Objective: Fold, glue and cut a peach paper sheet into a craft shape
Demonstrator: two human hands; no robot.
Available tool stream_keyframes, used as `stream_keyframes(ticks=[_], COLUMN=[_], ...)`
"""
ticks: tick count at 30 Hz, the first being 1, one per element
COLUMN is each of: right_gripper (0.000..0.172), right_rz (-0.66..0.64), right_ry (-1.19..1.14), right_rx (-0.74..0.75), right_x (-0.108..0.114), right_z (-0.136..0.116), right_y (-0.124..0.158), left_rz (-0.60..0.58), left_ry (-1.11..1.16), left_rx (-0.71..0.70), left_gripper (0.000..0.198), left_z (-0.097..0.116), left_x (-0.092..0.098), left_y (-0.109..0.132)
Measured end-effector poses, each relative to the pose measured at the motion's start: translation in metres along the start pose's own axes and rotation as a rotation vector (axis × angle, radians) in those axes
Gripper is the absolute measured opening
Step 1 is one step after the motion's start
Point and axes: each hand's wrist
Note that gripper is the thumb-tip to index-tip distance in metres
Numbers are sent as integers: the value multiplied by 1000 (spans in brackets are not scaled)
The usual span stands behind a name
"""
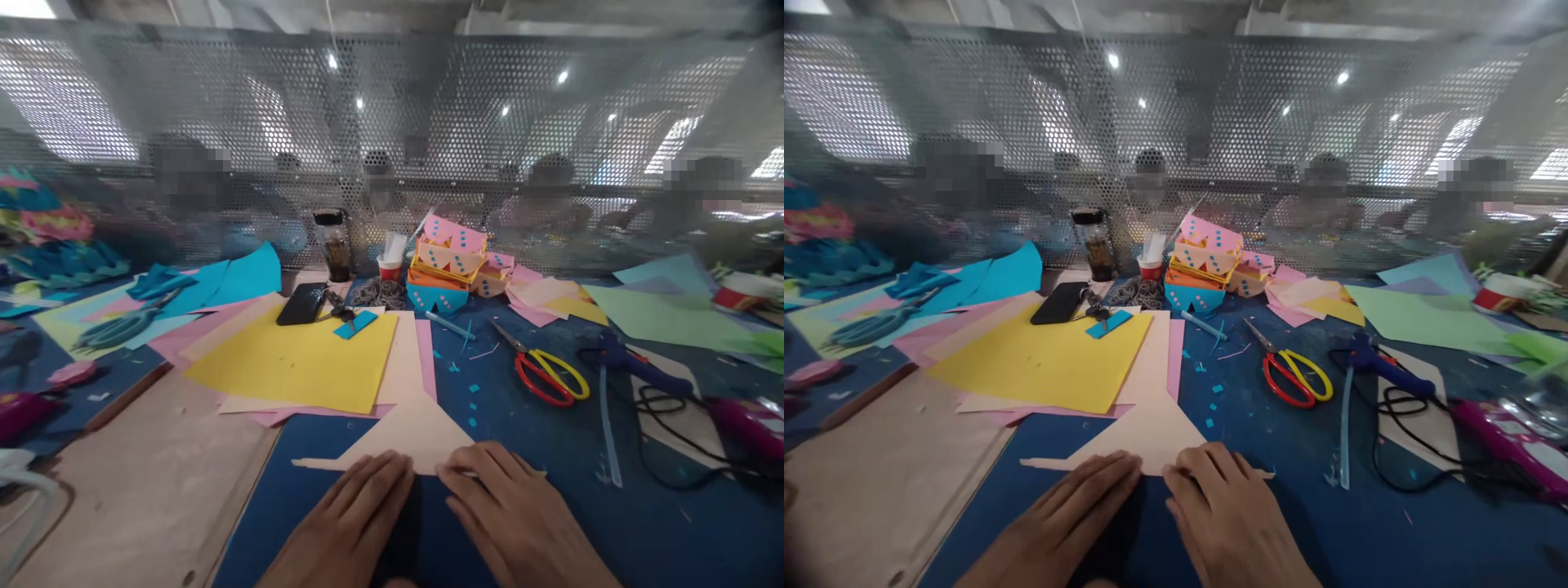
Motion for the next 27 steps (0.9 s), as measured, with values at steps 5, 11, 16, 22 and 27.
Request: stream_keyframes(ticks=[5,11,16,22,27], right_gripper=[28,26,29,28,24], right_rz=[4,-16,-13,-23,-23], right_ry=[-39,-76,-81,-52,-57], right_rx=[-12,-10,-37,-33,-30], right_x=[-2,2,0,-6,-7], right_z=[1,4,3,4,3], right_y=[0,6,10,13,15], left_rz=[28,95,120,117,170], left_ry=[21,-31,-5,52,13], left_rx=[36,12,15,82,34], left_gripper=[81,36,33,33,31], left_z=[-6,-12,-15,-11,-10], left_x=[-4,-14,-16,-12,-5], left_y=[4,5,7,10,3])
Point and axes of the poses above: each hand's wrist, its own y-axis away from the middle knuckle, its own x-axis out of the back of the hand, z = x × y, and after that the axes turned 8 degrees about y, right-handed
